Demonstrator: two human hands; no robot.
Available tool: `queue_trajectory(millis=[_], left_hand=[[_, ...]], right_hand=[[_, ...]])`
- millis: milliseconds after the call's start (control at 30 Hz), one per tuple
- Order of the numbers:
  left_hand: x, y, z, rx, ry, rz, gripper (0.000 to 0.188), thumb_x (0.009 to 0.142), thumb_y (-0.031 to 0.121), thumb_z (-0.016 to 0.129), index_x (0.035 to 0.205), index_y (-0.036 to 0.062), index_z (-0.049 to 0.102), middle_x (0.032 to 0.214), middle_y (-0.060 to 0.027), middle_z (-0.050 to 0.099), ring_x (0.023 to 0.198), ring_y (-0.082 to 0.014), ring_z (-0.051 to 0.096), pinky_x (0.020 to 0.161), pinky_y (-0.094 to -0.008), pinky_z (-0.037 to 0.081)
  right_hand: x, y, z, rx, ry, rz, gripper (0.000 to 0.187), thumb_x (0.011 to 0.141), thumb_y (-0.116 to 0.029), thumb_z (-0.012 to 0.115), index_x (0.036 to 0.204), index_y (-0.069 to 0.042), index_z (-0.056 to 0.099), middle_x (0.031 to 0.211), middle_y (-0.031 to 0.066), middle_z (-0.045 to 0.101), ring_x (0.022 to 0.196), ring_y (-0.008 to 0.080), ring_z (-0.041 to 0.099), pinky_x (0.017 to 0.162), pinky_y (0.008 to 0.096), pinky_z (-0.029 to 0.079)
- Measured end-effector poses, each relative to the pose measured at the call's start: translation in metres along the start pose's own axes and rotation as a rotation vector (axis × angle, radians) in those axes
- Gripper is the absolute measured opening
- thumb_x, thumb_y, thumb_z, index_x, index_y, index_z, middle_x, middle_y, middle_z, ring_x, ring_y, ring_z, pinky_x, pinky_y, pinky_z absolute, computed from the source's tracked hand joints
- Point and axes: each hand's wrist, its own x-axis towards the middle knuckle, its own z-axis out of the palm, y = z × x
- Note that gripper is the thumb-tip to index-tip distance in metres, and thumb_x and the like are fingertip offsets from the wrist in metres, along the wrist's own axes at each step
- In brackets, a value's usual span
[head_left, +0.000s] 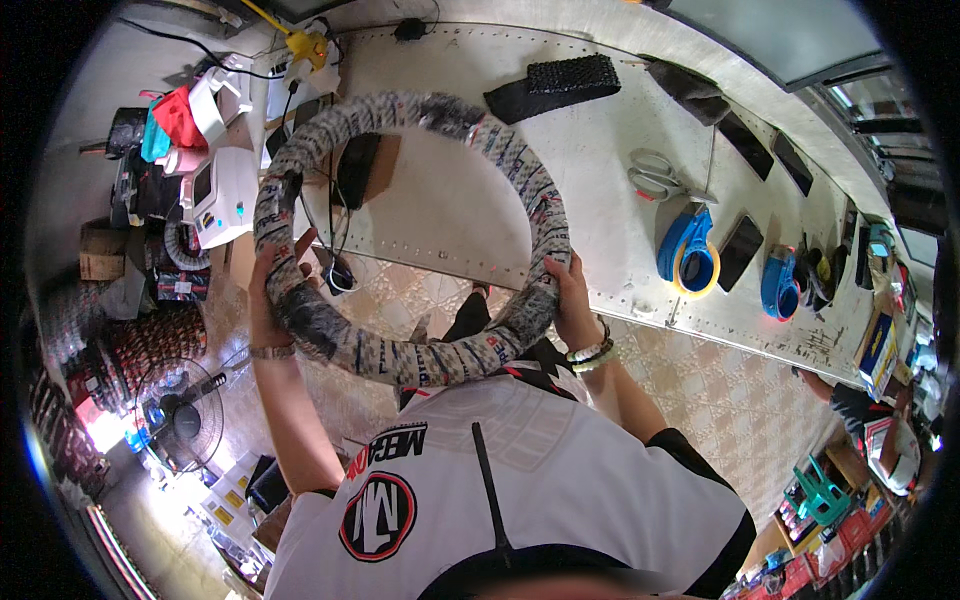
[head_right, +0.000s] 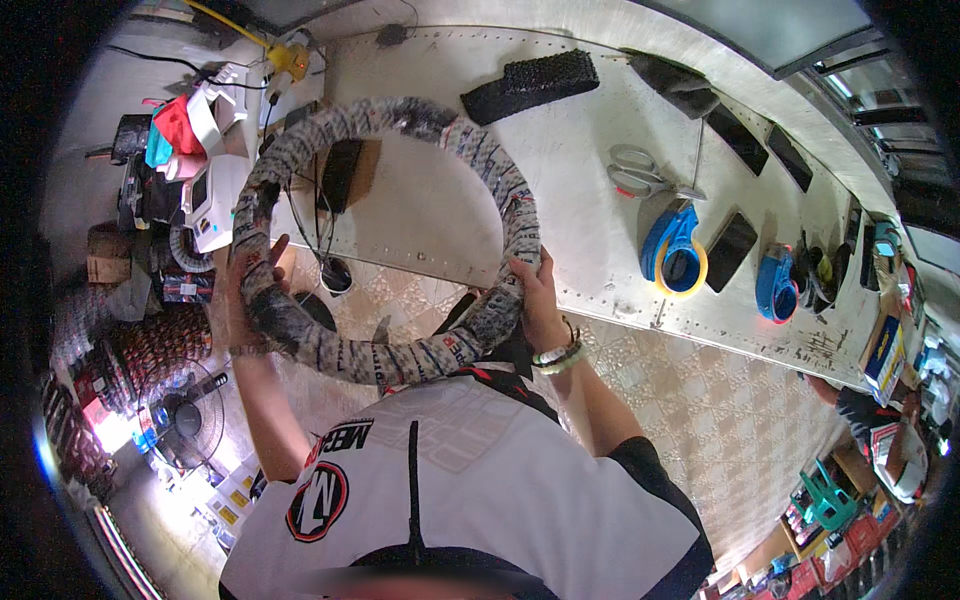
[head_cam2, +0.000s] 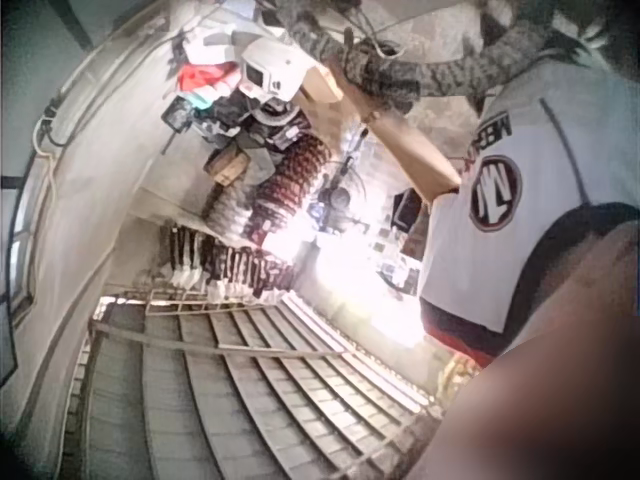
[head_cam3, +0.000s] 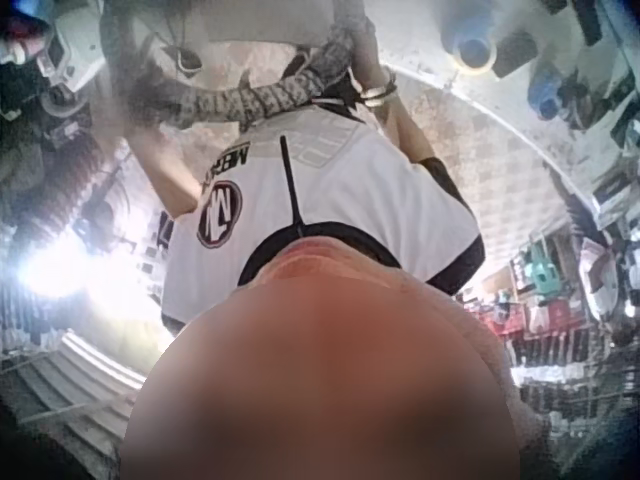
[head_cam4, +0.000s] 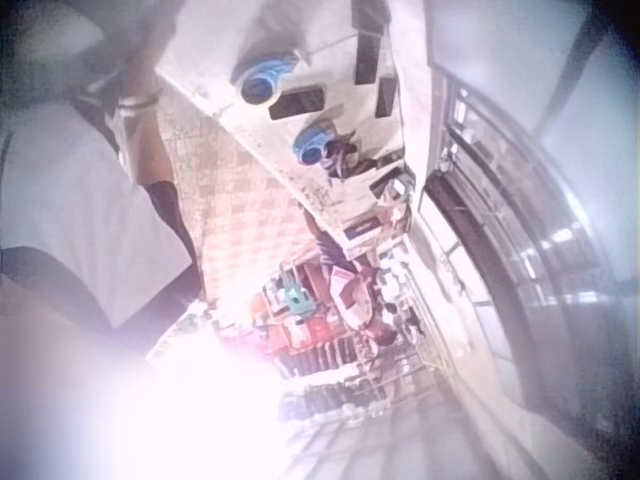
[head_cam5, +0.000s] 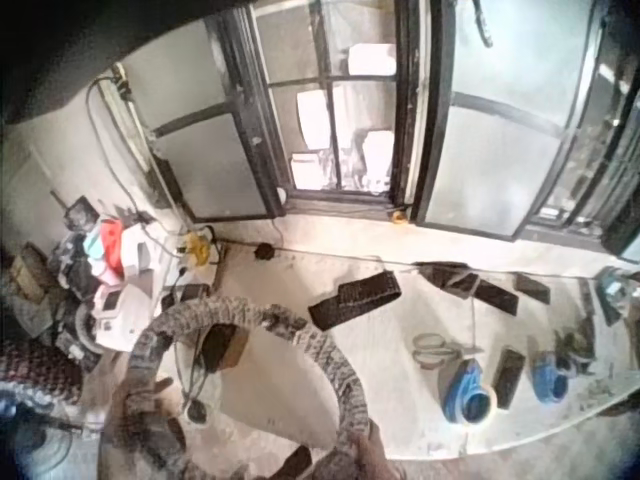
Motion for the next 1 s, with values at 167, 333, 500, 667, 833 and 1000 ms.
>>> queue_trajectory(millis=[167,333,500,667,833,1000], left_hand=[[0.016,-0.043,-0.029,-0.011,-0.234,0.134,0.057,0.089,0.026,0.066,0.135,-0.0002,0.045,0.120,-0.0148,0.059,0.094,-0.0200,0.063,0.076,-0.0320,0.055],[-0.003,-0.092,-0.040,0.348,-0.051,0.361,0.088,0.074,0.014,0.080,0.147,0.0049,0.031,0.127,-0.0137,0.056,0.101,-0.0217,0.061,0.085,-0.0333,0.053],[-0.057,-0.116,-0.078,0.470,-0.604,0.455,0.104,0.068,0.009,0.085,0.150,0.0074,0.021,0.132,-0.0171,0.053,0.106,-0.0225,0.059,0.093,-0.0383,0.050],[-0.107,-0.162,-0.146,0.887,-0.613,0.667,0.094,0.064,0.017,0.089,0.141,0.0038,0.037,0.132,-0.0173,0.056,0.119,-0.0258,0.057,0.100,-0.0387,0.046],[-0.130,-0.232,-0.223,1.105,-0.460,0.619,0.067,0.072,0.021,0.085,0.129,0.0024,0.056,0.129,-0.0170,0.061,0.123,-0.0316,0.055,0.103,-0.0417,0.043],[-0.124,-0.191,-0.226,1.363,-0.481,0.755,0.045,0.091,0.016,0.066,0.134,0.0050,0.055,0.130,-0.0176,0.060,0.121,-0.0316,0.055,0.103,-0.0399,0.043]], right_hand=[[0.012,0.018,-0.018,-0.928,0.345,-0.462,0.061,0.091,-0.022,0.067,0.140,-0.001,0.037,0.124,0.0165,0.054,0.107,0.0250,0.058,0.089,0.0367,0.050],[0.003,-0.052,0.005,0.121,-0.372,-0.114,0.071,0.096,-0.054,0.053,0.134,0.005,0.044,0.125,0.0193,0.057,0.119,0.0290,0.055,0.102,0.0439,0.044],[-0.053,-0.095,0.050,0.509,-0.568,-0.035,0.128,0.082,-0.077,0.052,0.149,0.008,-0.016,0.154,0.0318,0.013,0.143,0.0427,0.024,0.117,0.0591,0.025],[-0.130,-0.080,0.067,0.580,-0.559,0.000,0.111,0.085,-0.071,0.056,0.153,0.003,0.006,0.155,0.0259,0.022,0.140,0.0415,0.031,0.114,0.0592,0.030],[-0.189,0.004,0.066,0.410,-0.568,-0.194,0.052,0.093,-0.045,0.053,0.122,-0.003,0.059,0.121,0.0165,0.065,0.114,0.0321,0.061,0.104,0.0524,0.044],[-0.223,0.116,0.069,0.362,-0.334,-0.309,0.040,0.089,-0.034,0.058,0.117,-0.005,0.060,0.112,0.0126,0.068,0.106,0.0284,0.063,0.099,0.0445,0.047]])
